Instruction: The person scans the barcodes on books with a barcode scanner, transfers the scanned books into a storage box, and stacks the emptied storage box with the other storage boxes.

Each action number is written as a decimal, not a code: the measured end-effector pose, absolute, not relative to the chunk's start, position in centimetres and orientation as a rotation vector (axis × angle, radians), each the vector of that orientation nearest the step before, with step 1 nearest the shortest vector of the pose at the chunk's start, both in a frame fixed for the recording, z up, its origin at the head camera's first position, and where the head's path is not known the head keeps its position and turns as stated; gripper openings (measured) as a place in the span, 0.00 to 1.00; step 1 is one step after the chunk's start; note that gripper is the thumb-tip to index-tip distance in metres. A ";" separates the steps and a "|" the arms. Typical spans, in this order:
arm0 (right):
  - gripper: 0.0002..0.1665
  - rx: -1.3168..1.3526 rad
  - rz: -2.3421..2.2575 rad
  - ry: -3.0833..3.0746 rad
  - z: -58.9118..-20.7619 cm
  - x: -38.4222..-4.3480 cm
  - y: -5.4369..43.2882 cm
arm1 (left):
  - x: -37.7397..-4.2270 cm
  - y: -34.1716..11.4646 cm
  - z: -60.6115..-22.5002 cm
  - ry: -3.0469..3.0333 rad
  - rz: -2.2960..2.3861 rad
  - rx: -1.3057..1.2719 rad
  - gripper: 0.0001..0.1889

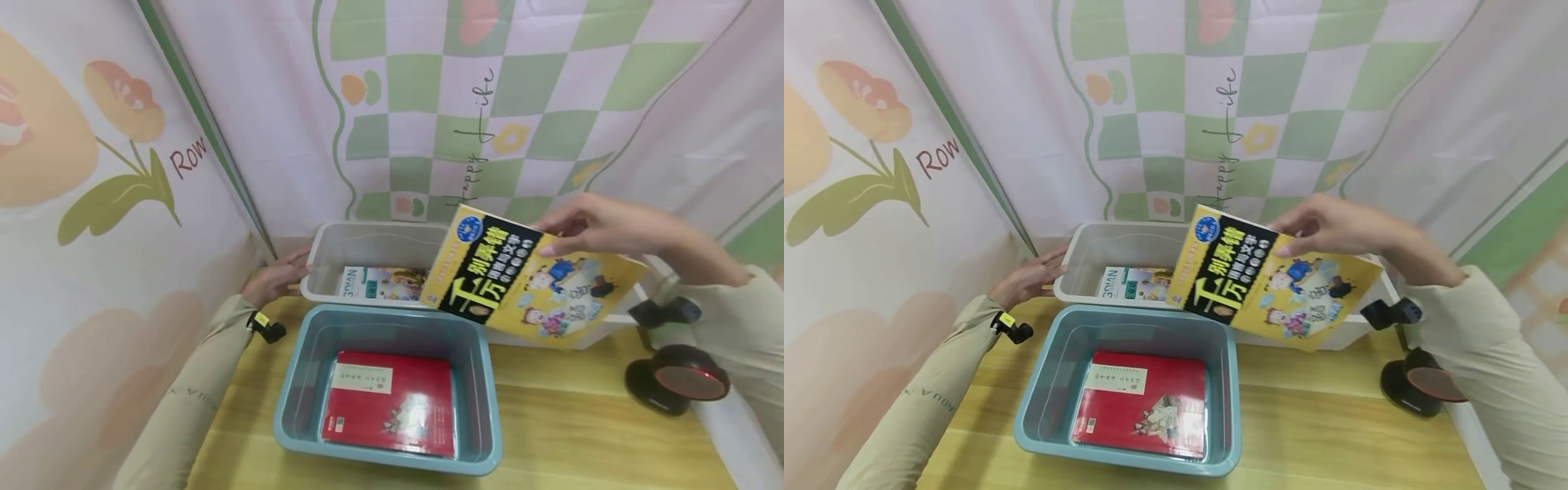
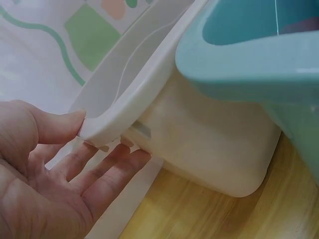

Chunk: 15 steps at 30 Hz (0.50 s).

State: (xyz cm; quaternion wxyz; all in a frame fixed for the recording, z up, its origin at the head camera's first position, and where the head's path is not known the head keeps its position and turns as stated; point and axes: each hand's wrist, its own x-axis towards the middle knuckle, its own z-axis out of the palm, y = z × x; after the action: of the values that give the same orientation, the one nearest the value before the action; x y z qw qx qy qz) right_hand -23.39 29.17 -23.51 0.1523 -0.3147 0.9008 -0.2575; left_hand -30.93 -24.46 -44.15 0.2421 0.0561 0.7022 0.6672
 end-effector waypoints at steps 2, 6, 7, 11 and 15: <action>0.20 -0.946 -0.722 2.568 -24.0 -23.4 31.3 | -31.1 -24.4 -44.3 1.911 1.830 0.166 0.36; 0.19 -1.015 -0.731 2.492 -25.1 -23.2 35.4 | -31.4 -24.2 -44.4 1.910 1.820 0.165 0.37; 0.18 -0.995 -0.731 2.477 -25.3 -23.1 36.3 | -31.4 -24.1 -44.4 1.909 1.821 0.154 0.37; 0.17 -0.857 -0.680 2.432 -25.7 -22.4 39.9 | -31.4 -23.7 -44.1 1.919 1.810 0.119 0.37; 0.18 -0.752 -0.698 2.264 -26.4 -22.3 43.5 | -31.4 -23.4 -44.0 1.925 1.799 0.101 0.37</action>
State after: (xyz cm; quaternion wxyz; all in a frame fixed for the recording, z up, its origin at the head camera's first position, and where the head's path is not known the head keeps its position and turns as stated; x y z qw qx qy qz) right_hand -22.33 43.53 -26.39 0.3222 -0.2863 0.8623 -0.2659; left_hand -31.40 -23.42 -44.01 0.2498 0.0371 0.7068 0.6608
